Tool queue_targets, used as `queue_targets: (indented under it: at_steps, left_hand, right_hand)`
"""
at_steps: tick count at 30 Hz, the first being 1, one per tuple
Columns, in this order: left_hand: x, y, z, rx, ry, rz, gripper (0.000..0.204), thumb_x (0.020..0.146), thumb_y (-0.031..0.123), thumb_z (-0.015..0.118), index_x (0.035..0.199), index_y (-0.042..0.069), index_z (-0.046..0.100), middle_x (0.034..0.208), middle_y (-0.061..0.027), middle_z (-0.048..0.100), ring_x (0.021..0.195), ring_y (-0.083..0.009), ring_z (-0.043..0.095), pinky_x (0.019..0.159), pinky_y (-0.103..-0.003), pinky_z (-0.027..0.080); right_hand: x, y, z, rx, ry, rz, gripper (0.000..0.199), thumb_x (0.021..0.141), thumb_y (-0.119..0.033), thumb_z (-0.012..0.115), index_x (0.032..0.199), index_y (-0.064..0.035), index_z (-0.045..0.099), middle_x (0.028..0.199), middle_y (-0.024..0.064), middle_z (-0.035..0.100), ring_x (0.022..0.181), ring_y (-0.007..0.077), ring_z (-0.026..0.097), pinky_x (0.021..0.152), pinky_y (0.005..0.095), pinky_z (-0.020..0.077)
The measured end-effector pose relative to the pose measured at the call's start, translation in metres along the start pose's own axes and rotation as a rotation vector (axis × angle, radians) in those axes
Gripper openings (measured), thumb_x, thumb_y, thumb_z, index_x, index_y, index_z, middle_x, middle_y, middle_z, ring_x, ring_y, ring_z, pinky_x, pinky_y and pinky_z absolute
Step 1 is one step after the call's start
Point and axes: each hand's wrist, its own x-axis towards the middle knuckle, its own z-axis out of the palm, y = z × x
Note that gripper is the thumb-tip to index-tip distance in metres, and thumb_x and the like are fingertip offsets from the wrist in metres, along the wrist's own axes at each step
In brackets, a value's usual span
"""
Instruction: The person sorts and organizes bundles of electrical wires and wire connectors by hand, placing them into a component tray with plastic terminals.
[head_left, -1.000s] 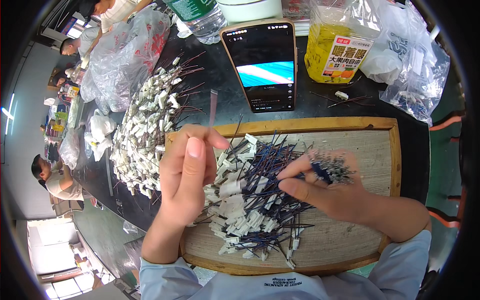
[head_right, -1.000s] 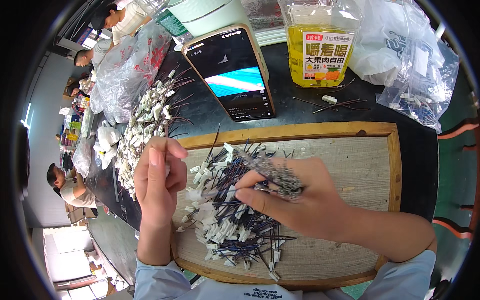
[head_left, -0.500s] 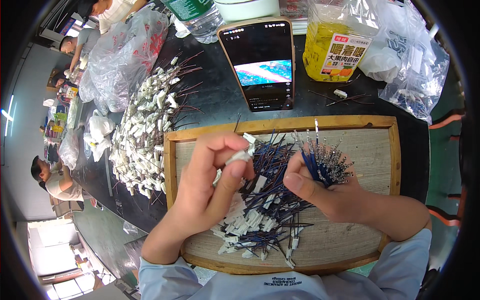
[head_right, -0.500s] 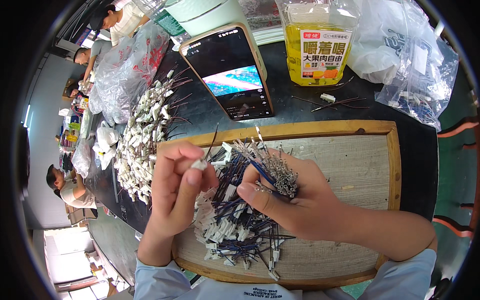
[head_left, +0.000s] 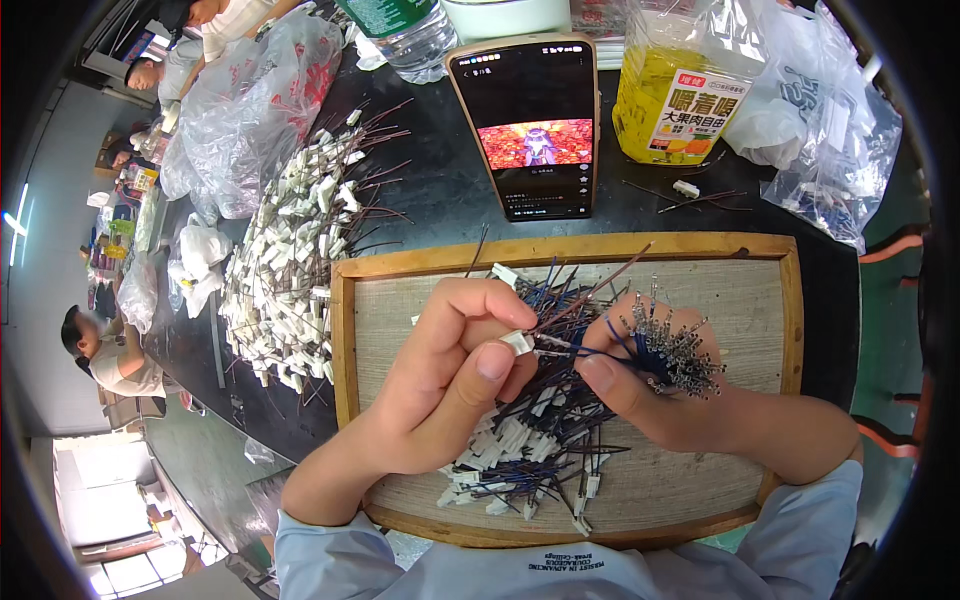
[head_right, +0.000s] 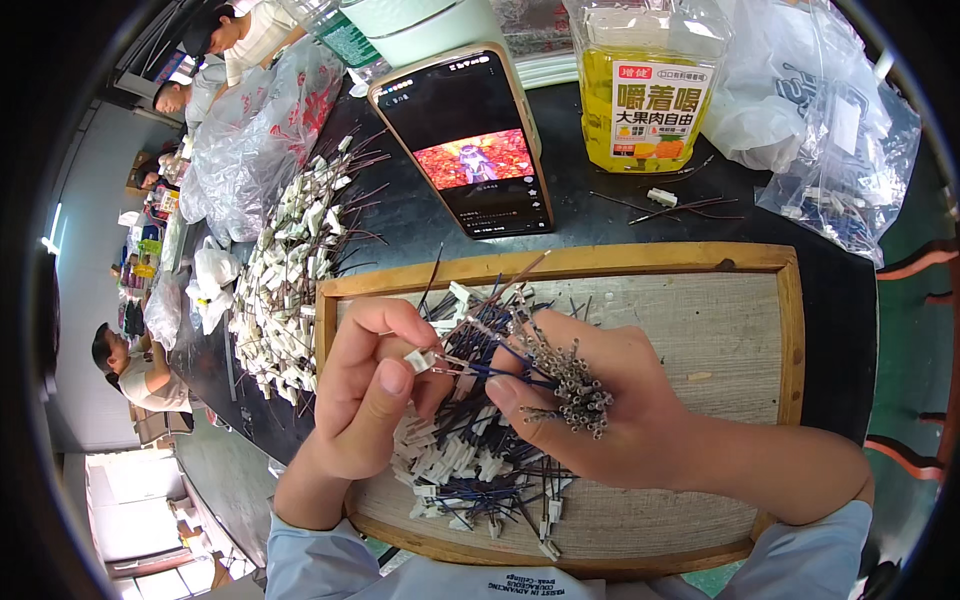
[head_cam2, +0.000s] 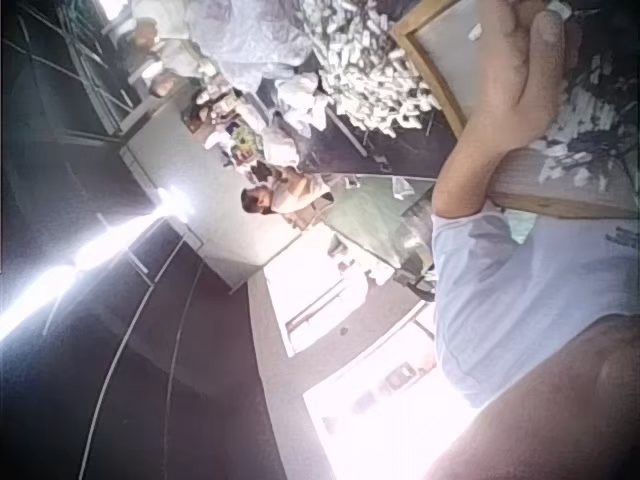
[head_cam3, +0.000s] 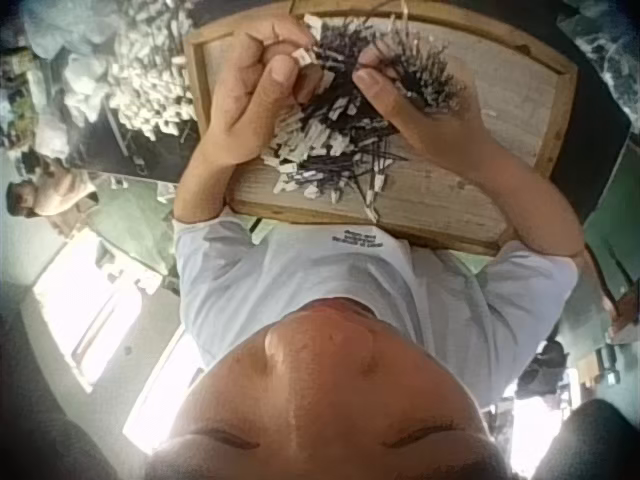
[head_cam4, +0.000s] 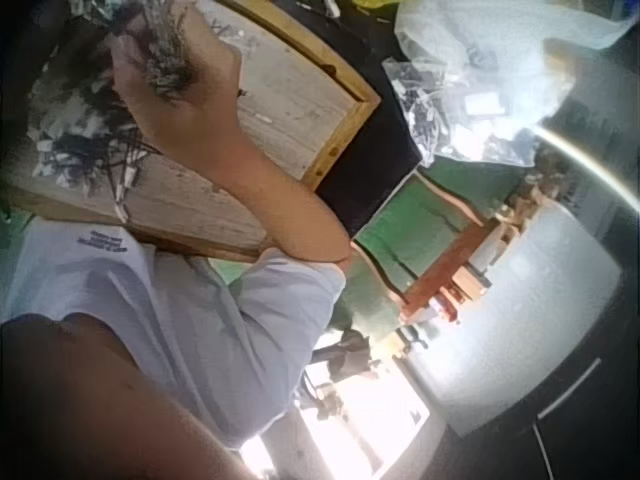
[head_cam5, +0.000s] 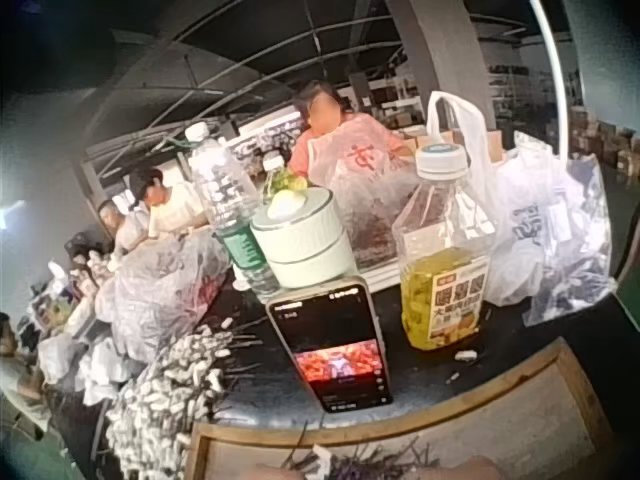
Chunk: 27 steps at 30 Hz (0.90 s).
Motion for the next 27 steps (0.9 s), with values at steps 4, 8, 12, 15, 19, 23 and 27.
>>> queue_targets:
  at_steps: [4,8,12,15,19,23,27]
  left_hand:
    - [-0.001,0.0,0.0,0.017,-0.018,0.028,0.022,0.099,0.012,0.038,0.117,0.001,0.035,0.081,-0.0019,0.044,0.068,-0.0065,0.038,0.062,-0.02,0.033]
    - [-0.001,0.001,0.0,0.065,-0.01,0.011,0.022,0.099,0.013,0.038,0.116,0.001,0.037,0.081,-0.0016,0.045,0.067,-0.0064,0.037,0.063,-0.019,0.033]
    - [-0.003,0.002,-0.001,0.104,0.012,-0.012,0.02,0.098,0.011,0.04,0.115,0.001,0.039,0.084,-0.0034,0.048,0.071,-0.006,0.042,0.065,-0.02,0.037]
    - [-0.007,0.001,-0.001,0.288,-0.042,-0.049,0.021,0.094,0.006,0.047,0.113,0.0,0.042,0.09,-0.0081,0.054,0.078,-0.0104,0.052,0.068,-0.024,0.043]
    - [-0.005,-0.006,0.005,0.473,-0.071,0.056,0.026,0.087,0.0,0.055,0.111,0.0,0.046,0.096,-0.0139,0.057,0.079,-0.0215,0.06,0.068,-0.029,0.047]
    - [-0.005,-0.008,0.004,0.484,-0.078,0.17,0.029,0.087,0.0,0.055,0.114,0.0,0.045,0.1,-0.0142,0.057,0.075,-0.0242,0.061,0.068,-0.031,0.048]
    - [-0.01,-0.006,0.005,0.358,0.013,0.13,0.032,0.089,0.001,0.054,0.118,0.0,0.042,0.108,-0.0143,0.055,0.083,-0.0258,0.061,0.072,-0.034,0.049]
  right_hand:
    - [0.001,-0.008,-0.003,-0.037,-0.019,0.022,0.008,0.083,-0.004,0.063,0.084,-0.0006,0.056,0.066,-0.0009,0.053,0.057,0.0036,0.046,0.052,0.0206,0.0362]
    - [0.003,-0.006,0.0,-0.084,0.048,-0.047,0.007,0.082,-0.004,0.064,0.081,-0.0005,0.057,0.066,-0.0006,0.054,0.056,0.0034,0.046,0.05,0.0202,0.0359]
    - [0.002,-0.009,-0.002,-0.047,-0.001,0.048,0.008,0.082,-0.005,0.065,0.081,-0.0005,0.059,0.065,-0.0009,0.054,0.056,0.0031,0.045,0.049,0.0205,0.0355]
    - [0.002,-0.011,-0.004,-0.056,-0.025,0.065,0.008,0.081,-0.006,0.066,0.081,-0.0012,0.06,0.064,-0.001,0.054,0.056,0.0035,0.046,0.049,0.0207,0.0362]
    - [0.004,-0.006,-0.008,-0.091,-0.138,0.034,0.01,0.081,-0.009,0.068,0.08,-0.0012,0.061,0.063,0.0018,0.056,0.056,0.0057,0.048,0.05,0.0232,0.0394]
    - [0.006,-0.009,-0.007,-0.139,-0.151,-0.079,0.01,0.082,-0.009,0.068,0.081,-0.0005,0.062,0.063,0.0049,0.059,0.057,0.007,0.051,0.052,0.0244,0.0418]
    - [0.004,-0.005,-0.002,-0.039,-0.107,0.016,0.009,0.084,-0.01,0.067,0.084,-0.0007,0.064,0.065,0.0047,0.06,0.058,0.007,0.052,0.053,0.0233,0.0426]
